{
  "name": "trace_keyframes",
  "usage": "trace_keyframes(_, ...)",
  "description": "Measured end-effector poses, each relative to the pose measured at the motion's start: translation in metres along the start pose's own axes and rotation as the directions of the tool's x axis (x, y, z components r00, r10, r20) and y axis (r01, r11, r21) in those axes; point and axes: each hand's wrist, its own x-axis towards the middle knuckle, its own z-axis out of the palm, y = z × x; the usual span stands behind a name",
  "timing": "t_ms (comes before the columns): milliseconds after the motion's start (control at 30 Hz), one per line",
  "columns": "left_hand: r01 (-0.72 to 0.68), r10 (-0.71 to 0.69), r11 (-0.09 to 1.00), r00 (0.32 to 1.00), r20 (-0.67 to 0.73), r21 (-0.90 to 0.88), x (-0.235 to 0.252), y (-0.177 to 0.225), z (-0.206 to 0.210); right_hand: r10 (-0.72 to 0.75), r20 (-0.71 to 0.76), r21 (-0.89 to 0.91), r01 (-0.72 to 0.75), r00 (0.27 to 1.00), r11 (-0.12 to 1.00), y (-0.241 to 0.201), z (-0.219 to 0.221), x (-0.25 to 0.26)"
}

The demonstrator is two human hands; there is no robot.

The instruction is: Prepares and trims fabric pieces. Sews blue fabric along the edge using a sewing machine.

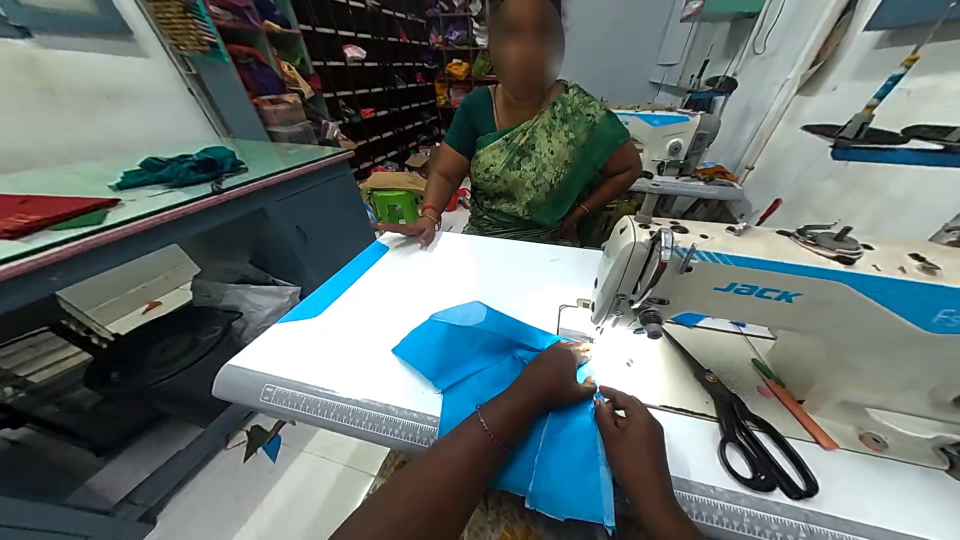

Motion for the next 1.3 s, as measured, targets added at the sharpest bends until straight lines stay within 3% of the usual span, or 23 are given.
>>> trace_keyframes(733,-0.010,0.010,0.997,1.000,0.001,-0.075,0.007,-0.008,-0.003,-0.004,0.000,0.015,0.004,1.000,1.000,0.000,0.000,-0.001)
trace_keyframes(800,-0.014,0.013,0.997,1.000,-0.005,-0.080,0.007,-0.009,-0.003,0.005,0.040,0.033,-0.006,0.999,0.999,0.001,-0.002,-0.001)
trace_keyframes(900,-0.036,0.034,0.996,0.999,-0.035,-0.080,0.005,-0.008,-0.002,0.091,0.212,0.086,-0.111,0.973,0.990,0.010,-0.035,0.006)
trace_keyframes(933,-0.044,0.041,0.996,0.998,-0.040,-0.079,0.006,-0.009,-0.002,0.095,0.164,0.067,-0.107,0.982,0.992,0.018,-0.055,0.008)
trace_keyframes(1000,-0.069,0.064,0.994,0.996,-0.060,-0.084,0.007,-0.011,-0.002,0.018,-0.125,-0.062,-0.026,0.992,0.998,0.049,-0.103,0.011)
trace_keyframes(1033,-0.081,0.075,0.993,0.995,-0.067,-0.087,0.008,-0.013,-0.001,-0.052,-0.281,-0.164,0.006,0.958,0.986,0.068,-0.128,0.012)
trace_keyframes(1100,-0.096,0.091,0.992,0.994,-0.065,-0.078,0.010,-0.015,0.000,-0.166,-0.445,-0.343,0.003,0.880,0.939,0.108,-0.167,0.015)
trace_keyframes(1200,-0.099,0.094,0.993,0.993,-0.069,-0.066,0.011,-0.016,0.001,-0.267,-0.457,-0.458,0.032,0.848,0.888,0.160,-0.188,0.019)
trace_keyframes(1300,-0.063,0.061,0.996,0.997,-0.042,-0.069,0.010,-0.012,-0.002,-0.313,-0.408,-0.489,0.084,0.858,0.868,0.175,-0.185,0.014)
